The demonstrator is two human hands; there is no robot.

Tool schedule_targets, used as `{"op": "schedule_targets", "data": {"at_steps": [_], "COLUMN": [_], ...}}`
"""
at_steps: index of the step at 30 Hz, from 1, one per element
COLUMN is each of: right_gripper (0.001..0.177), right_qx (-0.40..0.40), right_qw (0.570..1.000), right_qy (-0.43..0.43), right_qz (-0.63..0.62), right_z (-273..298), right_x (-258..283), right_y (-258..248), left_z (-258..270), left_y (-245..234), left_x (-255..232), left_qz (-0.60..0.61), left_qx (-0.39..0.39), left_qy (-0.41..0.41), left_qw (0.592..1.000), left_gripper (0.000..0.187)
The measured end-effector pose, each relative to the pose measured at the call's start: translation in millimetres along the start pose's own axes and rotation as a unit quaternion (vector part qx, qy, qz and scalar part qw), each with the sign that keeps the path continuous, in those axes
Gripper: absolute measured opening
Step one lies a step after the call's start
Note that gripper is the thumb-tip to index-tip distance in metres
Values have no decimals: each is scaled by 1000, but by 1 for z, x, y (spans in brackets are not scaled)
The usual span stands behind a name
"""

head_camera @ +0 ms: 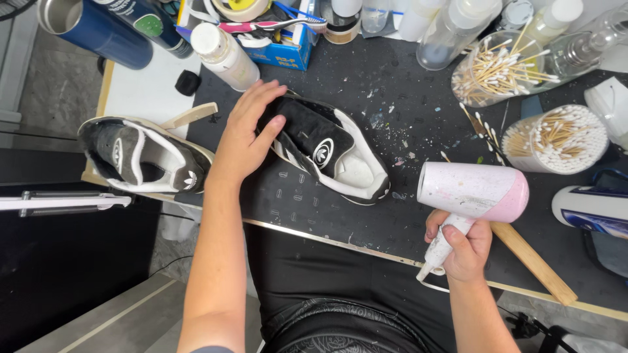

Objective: The person cleans a pair of black and white sneakers by spraying a cleaning solution, brushing the surfaces, and drying them with a hairdryer. They handle both shoes, turning them over to treat different sides and using a cotton swab for detailed cleaning.

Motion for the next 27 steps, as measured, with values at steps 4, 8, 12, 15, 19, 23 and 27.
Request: {"op": "schedule_targets", "data": {"at_steps": [4, 8, 12, 15, 19, 23, 27], "right_gripper": [34, 35, 33, 35, 37, 36, 35], "right_qx": [-3, -10, -5, -8, -7, -10, -5], "right_qw": [1000, 1000, 999, 999, 999, 999, 1000], "right_qy": [-17, -17, -11, -15, -19, -23, -19], "right_qz": [10, 19, 29, 28, 26, 24, 8], "right_z": [0, -1, -1, 0, -1, 1, -1], "right_x": [3, 4, 2, 2, 4, 4, 3], "right_y": [-1, 1, 0, 1, 3, 2, 1], "left_z": [23, 49, 66, 74, 80, 73, 38], "left_y": [-6, -15, -19, -16, 3, 32, 20], "left_x": [4, -4, -30, -44, -63, -81, -89], "left_qz": [-36, -113, -129, -104, -81, 29, 57], "left_qx": [-1, -1, -14, 20, 103, 186, 106], "left_qy": [-53, -128, -102, -101, -110, -76, -6], "left_qw": [998, 985, 986, 989, 985, 979, 993], "left_gripper": [31, 25, 19, 23, 28, 19, 16]}}
Point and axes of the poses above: each hand's wrist, its own z-axis away from the middle knuckle, its own y-axis out of the palm, x = y × z, the point moved 10 cm from there along -z, towards the middle knuckle, and after that the axes turned 8 degrees about -z, right-handed, at the moved point
